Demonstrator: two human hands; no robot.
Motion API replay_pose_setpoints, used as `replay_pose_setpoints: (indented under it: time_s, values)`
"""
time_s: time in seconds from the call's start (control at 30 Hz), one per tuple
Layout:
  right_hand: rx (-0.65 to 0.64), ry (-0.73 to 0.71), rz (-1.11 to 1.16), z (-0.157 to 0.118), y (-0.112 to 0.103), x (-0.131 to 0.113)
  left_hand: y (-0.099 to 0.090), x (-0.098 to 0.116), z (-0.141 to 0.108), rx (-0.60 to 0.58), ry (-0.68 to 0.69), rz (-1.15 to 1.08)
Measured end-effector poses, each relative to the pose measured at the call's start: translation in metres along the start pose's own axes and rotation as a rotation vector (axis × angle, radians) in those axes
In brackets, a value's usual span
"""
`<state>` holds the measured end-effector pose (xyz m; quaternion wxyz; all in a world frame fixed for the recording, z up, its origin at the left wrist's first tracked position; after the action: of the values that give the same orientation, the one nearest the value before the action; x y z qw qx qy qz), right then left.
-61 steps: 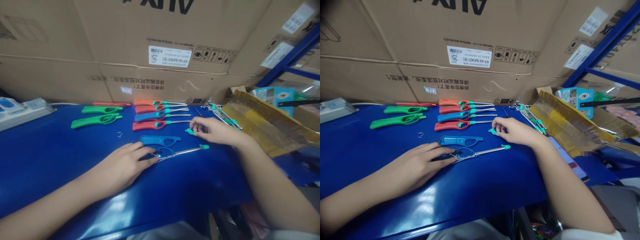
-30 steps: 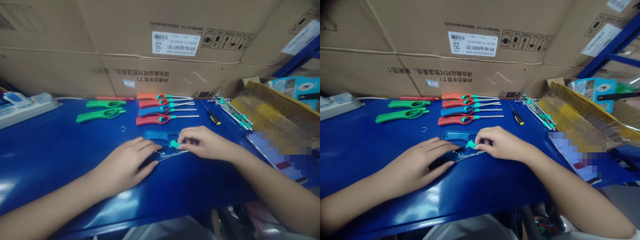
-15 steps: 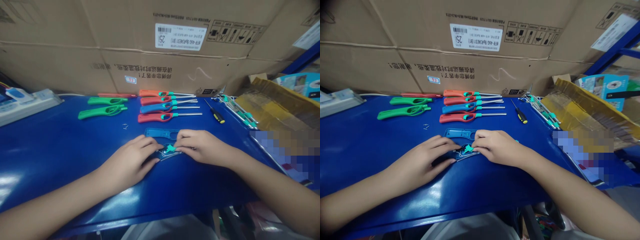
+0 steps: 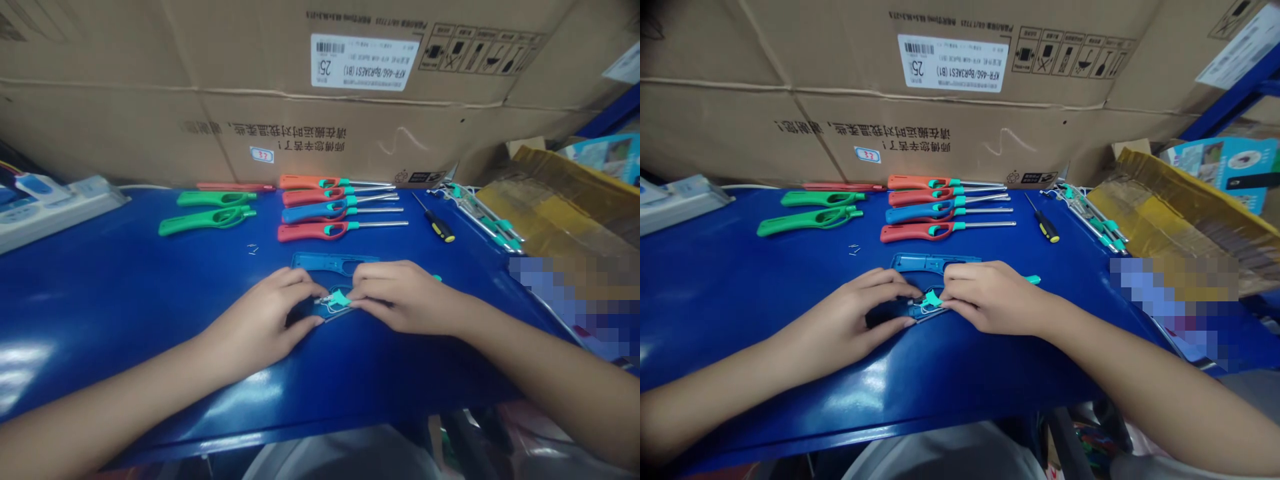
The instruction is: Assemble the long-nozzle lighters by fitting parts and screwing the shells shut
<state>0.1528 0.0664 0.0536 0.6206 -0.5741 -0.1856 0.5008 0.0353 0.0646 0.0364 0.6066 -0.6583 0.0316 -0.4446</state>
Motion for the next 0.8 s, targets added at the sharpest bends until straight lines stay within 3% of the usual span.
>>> replay_pose_setpoints:
  time_s: [0.23,0.5,0.8]
  values:
    - [-0.02,-0.09,-0.198,-0.002,0.004,-0.009,-0.001,-0.001,0.002,0.01,-0.013,-0.031]
    - [-0.095,-0.092,-0.235,-0.002,0.008,-0.01,0.0,0.002,-0.001,0.002,0.002,0.027]
    - [-0.072,-0.074,-0.214,-0.003,0.007,-0.008,0.004,0.01,-0.005,-0.009,0.055,0.15]
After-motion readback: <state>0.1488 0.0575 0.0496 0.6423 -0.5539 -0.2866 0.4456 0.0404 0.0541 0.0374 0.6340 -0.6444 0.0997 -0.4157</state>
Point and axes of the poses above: each hand's wrist, its own z-axis towards the middle knuckle, its own y-axis out of the palm, x = y × z, the point moved 10 cm from there along z, towards the middle knuckle, and after that the axes turned 2 degrees about x, right-handed, at the moved point
